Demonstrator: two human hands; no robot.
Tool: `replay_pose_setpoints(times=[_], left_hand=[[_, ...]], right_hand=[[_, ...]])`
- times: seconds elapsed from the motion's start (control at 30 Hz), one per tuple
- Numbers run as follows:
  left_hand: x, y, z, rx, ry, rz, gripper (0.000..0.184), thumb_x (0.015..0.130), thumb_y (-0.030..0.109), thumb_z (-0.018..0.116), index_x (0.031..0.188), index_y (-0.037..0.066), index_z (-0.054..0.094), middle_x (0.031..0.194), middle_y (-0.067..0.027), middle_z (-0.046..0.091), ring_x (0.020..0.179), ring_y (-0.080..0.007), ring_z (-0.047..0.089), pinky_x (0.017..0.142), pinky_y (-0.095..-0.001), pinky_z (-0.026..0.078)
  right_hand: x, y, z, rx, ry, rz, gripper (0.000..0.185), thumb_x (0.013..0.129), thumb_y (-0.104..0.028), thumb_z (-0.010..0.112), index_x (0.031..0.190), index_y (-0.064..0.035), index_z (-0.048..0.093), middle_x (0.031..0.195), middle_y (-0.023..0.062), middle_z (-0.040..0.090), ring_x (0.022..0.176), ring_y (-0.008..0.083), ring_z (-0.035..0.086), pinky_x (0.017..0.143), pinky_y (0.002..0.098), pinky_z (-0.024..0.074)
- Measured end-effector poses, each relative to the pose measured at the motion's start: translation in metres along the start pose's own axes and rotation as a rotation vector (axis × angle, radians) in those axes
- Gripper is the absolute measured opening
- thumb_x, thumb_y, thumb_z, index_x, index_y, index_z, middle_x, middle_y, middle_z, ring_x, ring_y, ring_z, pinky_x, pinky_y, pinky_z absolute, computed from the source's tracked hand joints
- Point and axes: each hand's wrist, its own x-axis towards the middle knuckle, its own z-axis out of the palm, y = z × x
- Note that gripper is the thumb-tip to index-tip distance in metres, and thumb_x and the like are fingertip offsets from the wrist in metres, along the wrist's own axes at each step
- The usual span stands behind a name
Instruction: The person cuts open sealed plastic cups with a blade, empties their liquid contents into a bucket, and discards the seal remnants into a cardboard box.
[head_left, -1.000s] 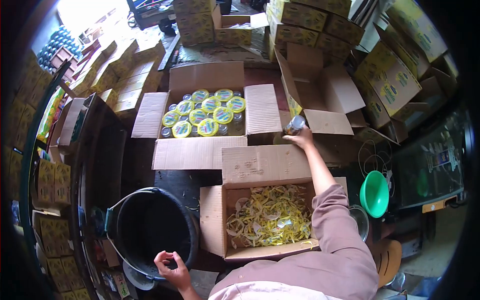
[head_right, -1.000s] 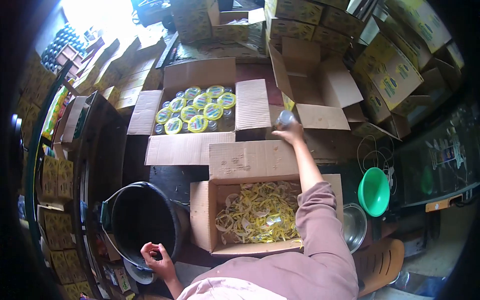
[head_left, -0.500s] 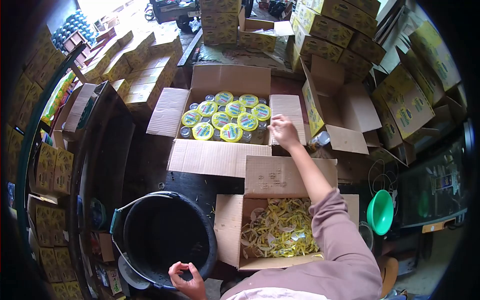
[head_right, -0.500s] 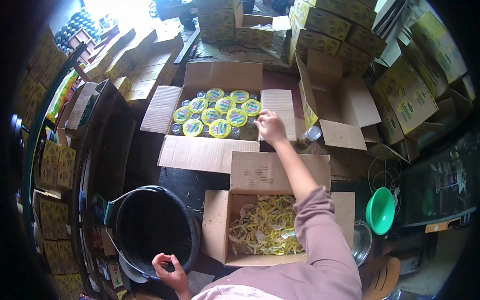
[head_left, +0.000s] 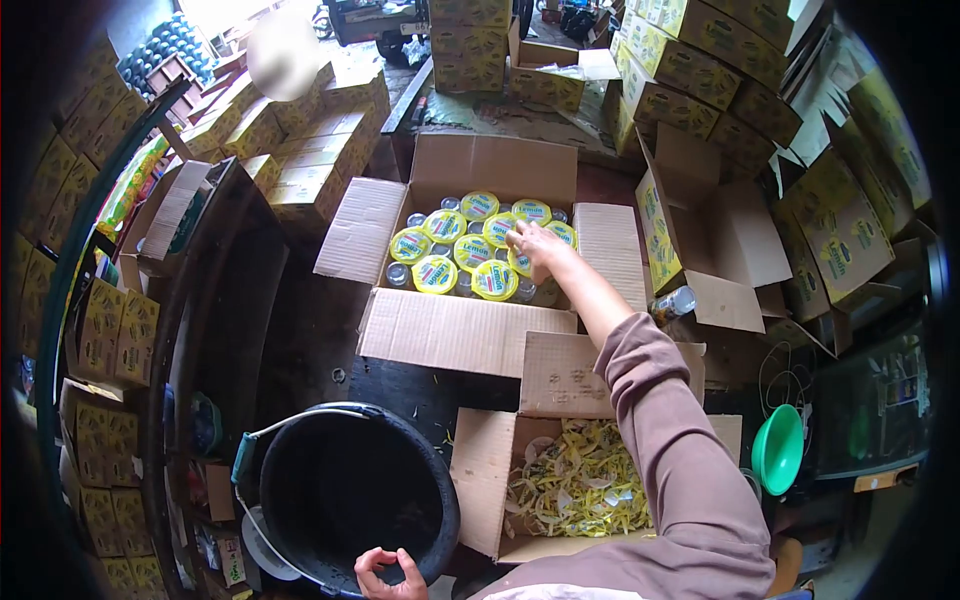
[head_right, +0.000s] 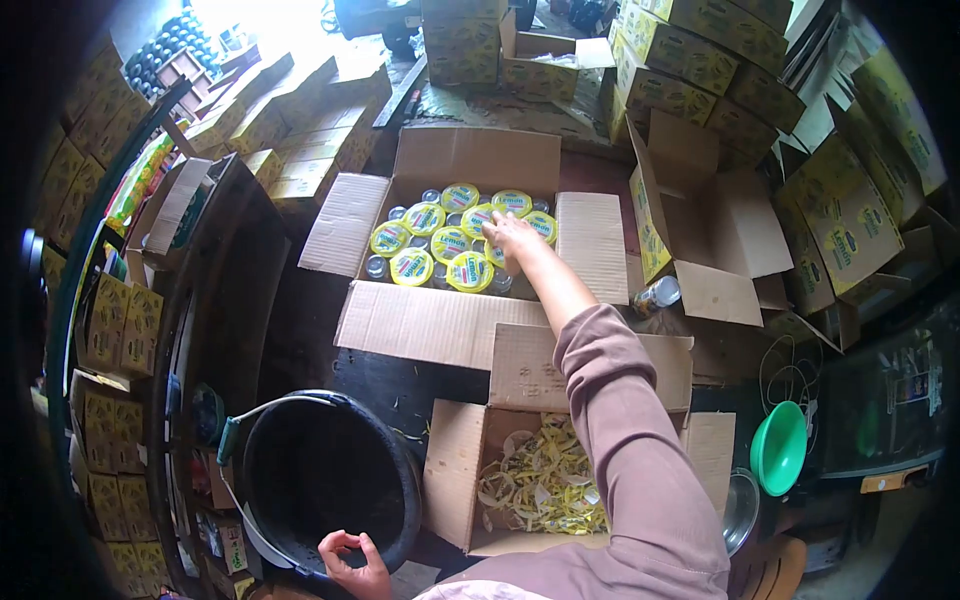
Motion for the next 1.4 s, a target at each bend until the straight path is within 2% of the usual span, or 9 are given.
replay_pose_setpoints(times=[0.2,0.57,0.73,0.93,1.07,1.13,1.23,1.33,1.4], left_hand=[[0.000,0.000,0.000,0.000,0.024,0.007,0.023,0.074,0.004,0.068,0.092,0.002,0.053,0.070,-0.0046,0.054,0.060,-0.0129,0.050,0.057,-0.0242,0.043],[-0.011,-0.028,0.004,-0.059,0.120,0.207,0.042,0.065,0.010,0.066,0.101,0.006,0.046,0.077,-0.0047,0.053,0.067,-0.0158,0.050,0.062,-0.0294,0.036],[-0.014,-0.029,-0.002,-0.110,0.063,0.551,0.057,0.060,0.005,0.068,0.110,0.005,0.040,0.093,-0.0079,0.048,0.085,-0.0182,0.045,0.076,-0.0305,0.035],[-0.081,0.042,0.021,-0.406,-0.814,0.680,0.080,0.055,0.016,0.081,0.120,0.000,0.037,0.110,-0.0135,0.048,0.104,-0.0260,0.049,0.091,-0.0346,0.039],[-0.120,0.009,0.066,-0.752,-1.290,0.332,0.051,0.065,0.009,0.073,0.111,0.000,0.050,0.104,-0.0113,0.057,0.094,-0.0206,0.057,0.081,-0.0309,0.046],[-0.129,0.016,0.060,-0.712,-1.131,0.543,0.043,0.067,0.006,0.071,0.106,0.000,0.054,0.099,-0.0096,0.060,0.089,-0.0188,0.059,0.079,-0.0296,0.047],[-0.133,0.018,0.049,-0.795,-1.085,0.553,0.033,0.070,0.004,0.069,0.100,-0.001,0.057,0.092,-0.0075,0.063,0.084,-0.0165,0.060,0.078,-0.0286,0.047],[-0.127,0.019,0.031,-0.944,-1.030,0.162,0.024,0.074,0.002,0.066,0.097,0.000,0.059,0.087,-0.0036,0.062,0.078,-0.0131,0.058,0.072,-0.0267,0.046],[-0.108,0.016,0.018,-1.060,-0.911,0.218,0.033,0.078,0.011,0.065,0.107,0.000,0.054,0.097,-0.0063,0.059,0.090,-0.0150,0.055,0.080,-0.0293,0.044]], right_hand=[[0.003,0.028,-0.012,0.084,-0.076,0.031,0.085,0.039,-0.028,0.079,0.116,-0.0150,0.047,0.110,0.0153,0.043,0.105,0.0323,0.047,0.087,0.0402,0.0441],[-0.210,-0.050,-0.123,0.312,0.571,-0.261,0.064,0.049,-0.014,0.069,0.109,-0.0071,0.051,0.101,0.0143,0.044,0.094,0.0313,0.051,0.081,0.0382,0.0473],[-0.347,-0.136,-0.086,0.743,0.550,-0.118,0.065,0.050,-0.018,0.072,0.111,-0.0075,0.051,0.099,0.0145,0.046,0.094,0.0312,0.051,0.085,0.0379,0.0438],[-0.455,-0.221,-0.041,0.945,0.591,0.011,0.064,0.049,-0.022,0.078,0.106,-0.0028,0.056,0.100,0.0142,0.052,0.094,0.0271,0.055,0.083,0.0339,0.0455],[-0.501,-0.242,-0.019,0.977,0.779,0.146,0.065,0.054,-0.030,0.083,0.107,-0.0031,0.057,0.100,0.0113,0.054,0.092,0.0217,0.055,0.082,0.0329,0.0450],[-0.516,-0.234,-0.002,1.166,0.887,0.332,0.059,0.060,-0.031,0.081,0.107,-0.0033,0.058,0.099,0.0090,0.056,0.091,0.0177,0.055,0.079,0.0301,0.0454],[-0.540,-0.193,0.072,0.594,1.213,0.871,0.038,0.071,-0.026,0.073,0.096,-0.0036,0.056,0.089,0.0080,0.054,0.078,0.0183,0.052,0.068,0.0299,0.0442],[-0.564,-0.166,0.137,0.733,1.193,1.334,0.039,0.070,-0.025,0.074,0.091,-0.0015,0.053,0.081,0.0062,0.049,0.073,0.0169,0.049,0.067,0.0290,0.0433],[-0.566,-0.155,0.166,0.884,1.189,1.395,0.041,0.070,-0.026,0.074,0.092,-0.0008,0.051,0.080,0.0071,0.053,0.070,0.0169,0.051,0.066,0.0299,0.0445]])
